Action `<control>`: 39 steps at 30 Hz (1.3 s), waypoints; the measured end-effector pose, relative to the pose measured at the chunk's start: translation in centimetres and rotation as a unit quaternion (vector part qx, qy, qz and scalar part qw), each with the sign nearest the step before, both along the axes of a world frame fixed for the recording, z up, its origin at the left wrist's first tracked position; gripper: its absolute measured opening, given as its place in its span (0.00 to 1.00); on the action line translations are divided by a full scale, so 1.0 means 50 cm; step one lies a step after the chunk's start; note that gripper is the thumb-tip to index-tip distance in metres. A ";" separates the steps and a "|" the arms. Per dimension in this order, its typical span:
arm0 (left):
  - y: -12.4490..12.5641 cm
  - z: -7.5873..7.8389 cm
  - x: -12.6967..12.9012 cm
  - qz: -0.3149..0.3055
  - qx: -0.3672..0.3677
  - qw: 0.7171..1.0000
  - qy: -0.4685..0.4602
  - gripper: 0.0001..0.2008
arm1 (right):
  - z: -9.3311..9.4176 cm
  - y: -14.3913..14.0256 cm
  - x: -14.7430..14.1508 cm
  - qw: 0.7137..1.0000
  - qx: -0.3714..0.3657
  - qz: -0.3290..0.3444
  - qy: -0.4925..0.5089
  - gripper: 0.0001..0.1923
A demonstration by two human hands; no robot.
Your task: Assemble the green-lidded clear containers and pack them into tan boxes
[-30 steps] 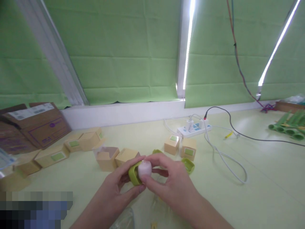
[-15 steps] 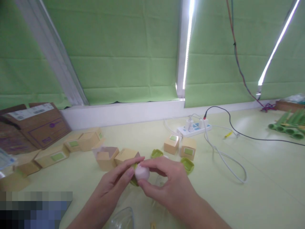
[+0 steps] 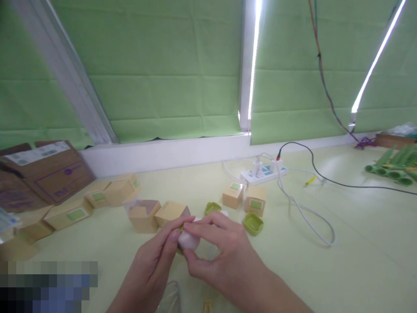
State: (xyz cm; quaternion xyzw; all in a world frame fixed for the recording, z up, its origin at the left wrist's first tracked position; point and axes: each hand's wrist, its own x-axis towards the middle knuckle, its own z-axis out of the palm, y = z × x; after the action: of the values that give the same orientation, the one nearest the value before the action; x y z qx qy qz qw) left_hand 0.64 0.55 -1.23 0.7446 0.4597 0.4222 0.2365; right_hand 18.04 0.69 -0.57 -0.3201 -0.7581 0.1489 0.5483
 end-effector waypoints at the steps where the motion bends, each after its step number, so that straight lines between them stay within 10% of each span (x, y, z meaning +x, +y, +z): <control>1: 0.003 0.000 0.000 -0.004 -0.006 1.000 -0.004 0.18 | -0.002 0.001 0.001 1.000 -0.002 -0.001 -0.006 0.17; 24: 0.003 0.008 0.007 0.001 -0.043 0.998 -0.055 0.11 | 0.002 0.000 0.002 0.993 0.078 -0.056 -0.062 0.14; 39: 0.002 0.006 0.006 0.014 -0.043 0.999 -0.001 0.11 | -0.004 -0.004 0.000 0.997 0.006 -0.034 -0.064 0.09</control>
State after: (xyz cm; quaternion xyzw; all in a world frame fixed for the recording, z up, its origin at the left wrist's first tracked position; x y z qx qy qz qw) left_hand 0.95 0.65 -0.92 0.7265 0.4876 0.4065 0.2628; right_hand 18.05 0.49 -0.76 -0.3511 -0.7815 0.1052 0.5049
